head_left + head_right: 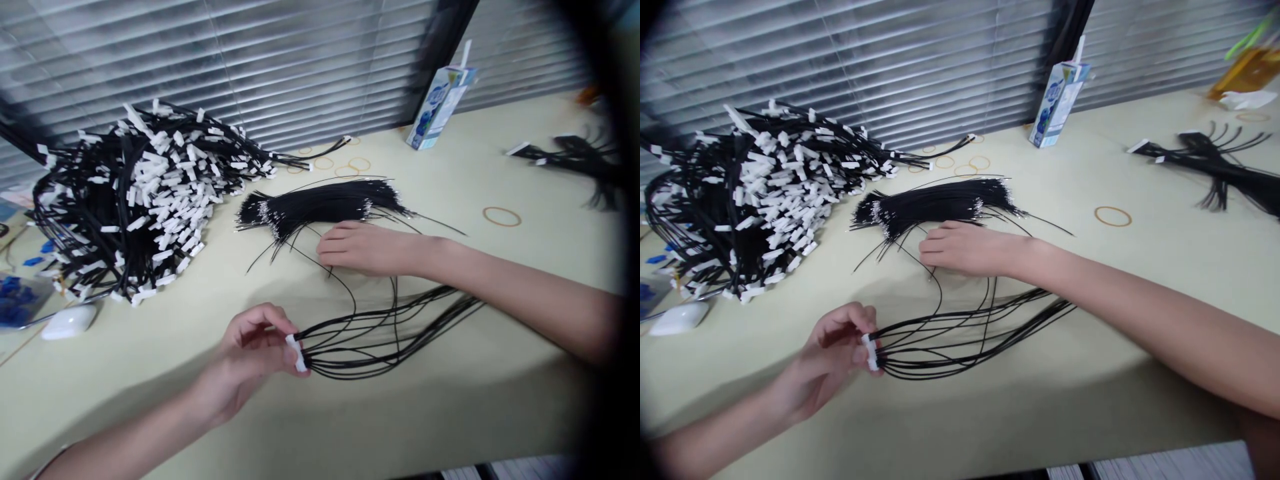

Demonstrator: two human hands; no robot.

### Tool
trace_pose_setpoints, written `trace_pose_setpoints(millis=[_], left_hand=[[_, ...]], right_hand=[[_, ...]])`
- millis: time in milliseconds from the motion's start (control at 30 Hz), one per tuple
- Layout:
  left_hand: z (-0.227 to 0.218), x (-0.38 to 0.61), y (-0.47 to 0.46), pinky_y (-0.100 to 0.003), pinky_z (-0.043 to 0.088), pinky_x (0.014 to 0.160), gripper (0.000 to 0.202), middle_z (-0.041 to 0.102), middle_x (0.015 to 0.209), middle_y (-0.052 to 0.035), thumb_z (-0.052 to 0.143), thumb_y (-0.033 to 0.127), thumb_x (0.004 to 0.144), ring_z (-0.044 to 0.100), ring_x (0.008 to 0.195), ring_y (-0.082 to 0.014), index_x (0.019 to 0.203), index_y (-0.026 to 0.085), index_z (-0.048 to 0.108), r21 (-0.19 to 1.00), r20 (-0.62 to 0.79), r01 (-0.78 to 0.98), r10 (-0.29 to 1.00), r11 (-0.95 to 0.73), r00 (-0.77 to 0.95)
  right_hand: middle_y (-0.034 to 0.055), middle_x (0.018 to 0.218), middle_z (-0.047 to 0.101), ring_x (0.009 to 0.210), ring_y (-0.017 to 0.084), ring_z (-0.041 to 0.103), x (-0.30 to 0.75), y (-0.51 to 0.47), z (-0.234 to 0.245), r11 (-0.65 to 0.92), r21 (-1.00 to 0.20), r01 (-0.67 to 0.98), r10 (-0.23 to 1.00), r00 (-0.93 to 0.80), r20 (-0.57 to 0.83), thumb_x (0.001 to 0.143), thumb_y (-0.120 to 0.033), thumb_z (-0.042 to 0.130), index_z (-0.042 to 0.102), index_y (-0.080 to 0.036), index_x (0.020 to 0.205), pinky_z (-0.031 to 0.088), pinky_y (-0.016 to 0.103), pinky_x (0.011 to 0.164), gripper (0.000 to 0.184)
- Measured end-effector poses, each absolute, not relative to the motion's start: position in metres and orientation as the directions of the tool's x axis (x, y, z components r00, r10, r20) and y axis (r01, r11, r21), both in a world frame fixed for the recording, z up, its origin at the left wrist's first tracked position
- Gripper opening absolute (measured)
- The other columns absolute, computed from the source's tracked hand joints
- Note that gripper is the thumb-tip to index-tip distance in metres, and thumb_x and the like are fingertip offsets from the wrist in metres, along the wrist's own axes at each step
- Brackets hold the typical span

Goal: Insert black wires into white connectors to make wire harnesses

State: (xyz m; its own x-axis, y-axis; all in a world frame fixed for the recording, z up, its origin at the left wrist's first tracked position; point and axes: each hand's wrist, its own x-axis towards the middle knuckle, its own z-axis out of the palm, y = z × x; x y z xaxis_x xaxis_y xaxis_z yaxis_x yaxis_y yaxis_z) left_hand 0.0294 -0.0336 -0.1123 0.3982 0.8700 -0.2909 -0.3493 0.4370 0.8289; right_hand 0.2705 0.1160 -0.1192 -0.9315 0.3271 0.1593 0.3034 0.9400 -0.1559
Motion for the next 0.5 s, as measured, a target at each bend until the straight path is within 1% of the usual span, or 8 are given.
trace_pose_setpoints(millis=[67,167,233,333,367,400,467,500], left_hand=[[-0.112,0.029,-0.033,-0.021,0.056,0.062,0.015,0.063,0.075,0.0001,0.071,0.008,0.072,0.064,0.066,-0.0098,0.081,0.017,0.064,0.828,-0.296,-0.348,0.870,0.440,0.395],[-0.111,0.029,-0.033,-0.020,0.056,0.063,0.014,0.063,0.074,0.0003,0.070,0.008,0.072,0.063,0.065,-0.0093,0.081,0.017,0.065,0.830,-0.294,-0.348,0.872,0.436,0.392],[-0.111,0.029,-0.033,-0.020,0.056,0.063,0.014,0.063,0.074,0.0004,0.070,0.007,0.073,0.064,0.066,-0.0092,0.081,0.018,0.065,0.830,-0.296,-0.352,0.876,0.433,0.381],[-0.111,0.030,-0.033,-0.019,0.056,0.064,0.014,0.063,0.076,0.0005,0.069,0.007,0.074,0.064,0.068,-0.0093,0.082,0.018,0.066,0.826,-0.303,-0.359,0.879,0.436,0.369],[-0.112,0.030,-0.033,-0.019,0.056,0.064,0.014,0.063,0.077,0.0006,0.069,0.007,0.074,0.064,0.069,-0.0093,0.082,0.018,0.066,0.826,-0.302,-0.361,0.880,0.434,0.366],[-0.112,0.030,-0.033,-0.019,0.056,0.064,0.015,0.063,0.077,0.0005,0.069,0.007,0.074,0.064,0.069,-0.0093,0.082,0.018,0.066,0.828,-0.297,-0.361,0.882,0.429,0.365],[-0.113,0.029,-0.033,-0.020,0.057,0.065,0.015,0.063,0.077,0.0003,0.069,0.007,0.074,0.063,0.070,-0.0097,0.083,0.018,0.066,0.833,-0.287,-0.361,0.886,0.419,0.365],[-0.113,0.029,-0.033,-0.021,0.057,0.066,0.014,0.063,0.077,0.0001,0.069,0.007,0.075,0.064,0.071,-0.0100,0.083,0.018,0.066,0.833,-0.287,-0.361,0.886,0.418,0.365]], right_hand=[[0.0030,0.093,0.058,0.088,0.007,0.049,0.269,0.117,-0.121,0.902,-0.241,0.359,0.403,-0.900,0.165,0.083,-0.015,0.046,0.055,-0.012,0.090,0.037,0.020,0.081,0.012],[0.0028,0.083,0.057,0.069,0.002,0.046,0.269,0.118,-0.115,0.780,-0.374,0.501,0.603,-0.761,0.239,0.090,-0.019,0.033,0.047,-0.010,0.098,0.035,0.014,0.062,0.018],[0.0022,0.082,0.057,0.067,0.001,0.048,0.267,0.115,-0.105,0.700,-0.449,0.555,0.702,-0.651,0.290,0.094,-0.025,0.028,0.045,-0.011,0.103,0.034,0.012,0.059,0.023],[-0.0026,0.080,0.060,0.067,-0.001,0.051,0.260,0.097,-0.084,0.639,-0.554,0.534,0.752,-0.586,0.302,0.091,-0.032,0.042,0.054,-0.017,0.102,0.035,0.011,0.060,0.022],[-0.0050,0.077,0.061,0.064,-0.002,0.051,0.257,0.086,-0.076,0.640,-0.567,0.518,0.747,-0.591,0.304,0.089,-0.031,0.046,0.058,-0.019,0.098,0.034,0.011,0.060,0.019],[-0.0067,0.073,0.061,0.060,-0.002,0.049,0.255,0.074,-0.068,0.664,-0.544,0.513,0.730,-0.602,0.324,0.087,-0.027,0.049,0.062,-0.021,0.094,0.032,0.012,0.059,0.016],[-0.0071,0.069,0.060,0.058,-0.001,0.047,0.254,0.049,-0.055,0.729,-0.445,0.519,0.678,-0.633,0.373,0.086,-0.021,0.049,0.064,-0.022,0.089,0.027,0.016,0.055,0.016],[-0.0056,0.071,0.060,0.061,0.001,0.049,0.256,0.039,-0.050,0.743,-0.409,0.530,0.666,-0.645,0.375,0.088,-0.020,0.046,0.064,-0.023,0.092,0.025,0.018,0.055,0.019]])
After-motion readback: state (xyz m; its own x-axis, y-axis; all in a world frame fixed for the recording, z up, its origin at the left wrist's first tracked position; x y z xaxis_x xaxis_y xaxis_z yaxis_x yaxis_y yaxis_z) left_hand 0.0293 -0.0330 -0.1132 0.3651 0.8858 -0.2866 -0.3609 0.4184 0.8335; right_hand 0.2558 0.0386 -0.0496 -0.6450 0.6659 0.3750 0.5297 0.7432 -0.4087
